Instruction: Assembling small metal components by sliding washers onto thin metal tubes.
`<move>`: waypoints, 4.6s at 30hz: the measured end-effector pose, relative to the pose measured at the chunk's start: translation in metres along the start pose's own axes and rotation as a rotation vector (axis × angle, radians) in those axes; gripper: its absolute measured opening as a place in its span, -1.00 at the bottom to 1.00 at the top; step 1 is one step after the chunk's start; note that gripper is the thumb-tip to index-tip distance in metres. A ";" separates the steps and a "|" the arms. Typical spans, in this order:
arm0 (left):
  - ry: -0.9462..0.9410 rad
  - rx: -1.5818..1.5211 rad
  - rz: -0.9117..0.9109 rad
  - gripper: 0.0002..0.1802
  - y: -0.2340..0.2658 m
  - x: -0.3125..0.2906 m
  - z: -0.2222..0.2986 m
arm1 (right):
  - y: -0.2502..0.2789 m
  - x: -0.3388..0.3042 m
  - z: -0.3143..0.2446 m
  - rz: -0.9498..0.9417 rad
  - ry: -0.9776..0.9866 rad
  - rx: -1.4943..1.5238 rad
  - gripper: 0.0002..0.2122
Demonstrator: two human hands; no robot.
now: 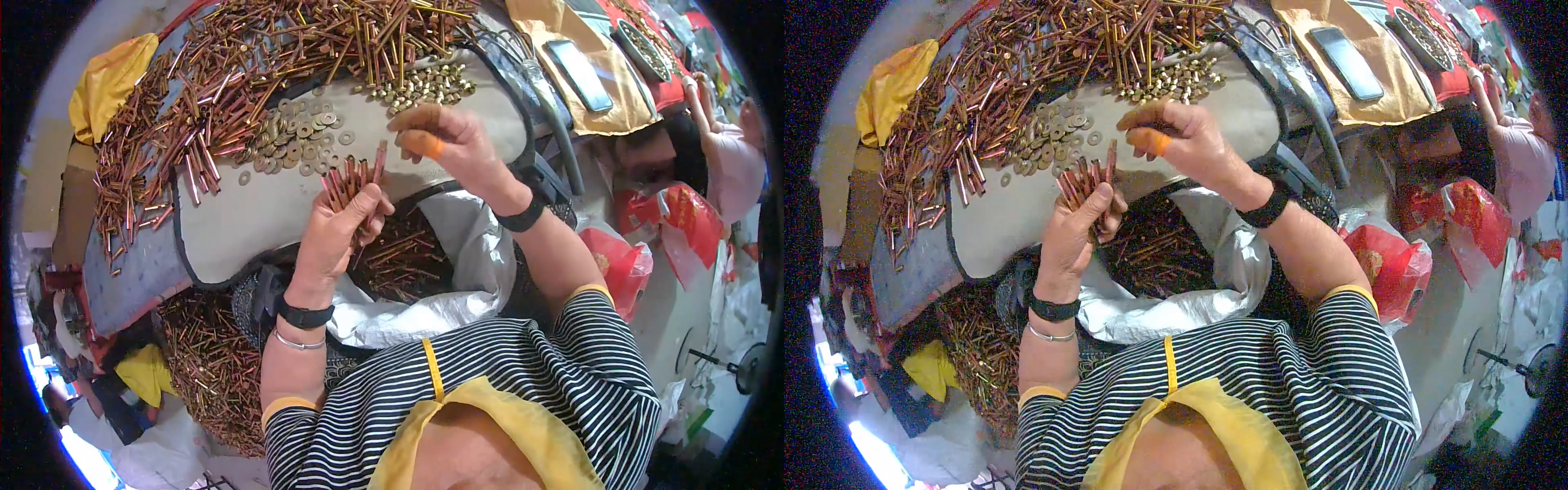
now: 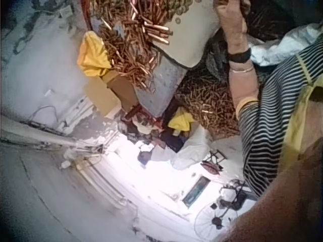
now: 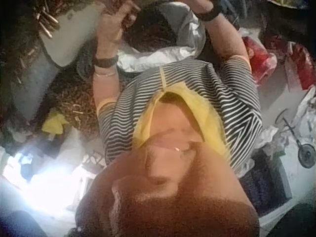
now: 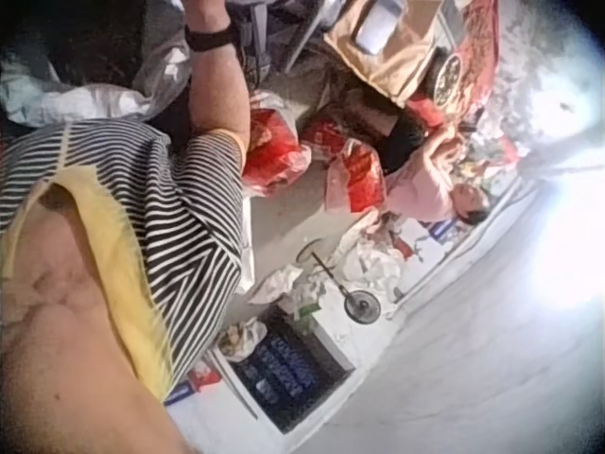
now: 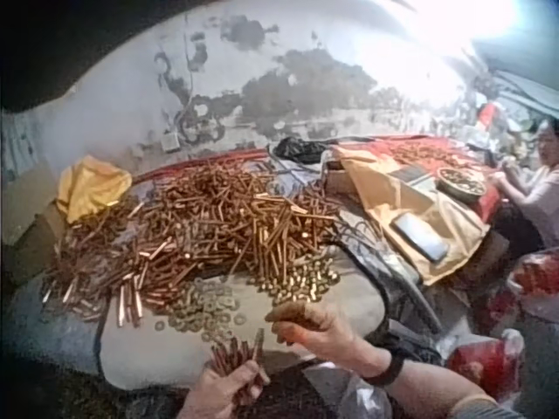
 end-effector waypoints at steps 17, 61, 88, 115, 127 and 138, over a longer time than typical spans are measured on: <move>0.082 0.114 -0.162 -0.81 -0.005 -0.008 0.008 | 0.002 -0.006 -0.016 -0.115 0.264 -0.224 -0.89; -0.205 -0.022 0.224 -0.83 -0.004 0.001 0.016 | -0.006 -0.013 -0.007 0.019 0.104 0.236 -0.35; -0.269 0.466 -0.016 -0.73 0.003 -0.006 0.001 | 0.002 -0.017 -0.007 0.037 0.162 -0.245 -0.76; -0.622 1.100 0.911 -0.69 0.116 0.029 0.068 | -0.006 -0.020 0.011 0.032 0.066 -0.177 -0.81; -0.986 1.343 0.989 -0.69 0.113 0.060 0.083 | 0.000 -0.018 0.015 0.005 0.084 -0.187 -0.86; -0.784 1.428 0.885 -0.69 0.116 0.074 0.086 | 0.001 -0.014 0.012 -0.026 0.204 -0.383 -0.85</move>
Point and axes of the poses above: each hand's wrist, its own x-axis towards the middle knuckle, its own y-axis out of the back of the hand, z = x × y, the point moved 4 cm from there along x, towards the middle knuckle, and after that the axes turned 15 degrees about z, right-handed, at the moved point
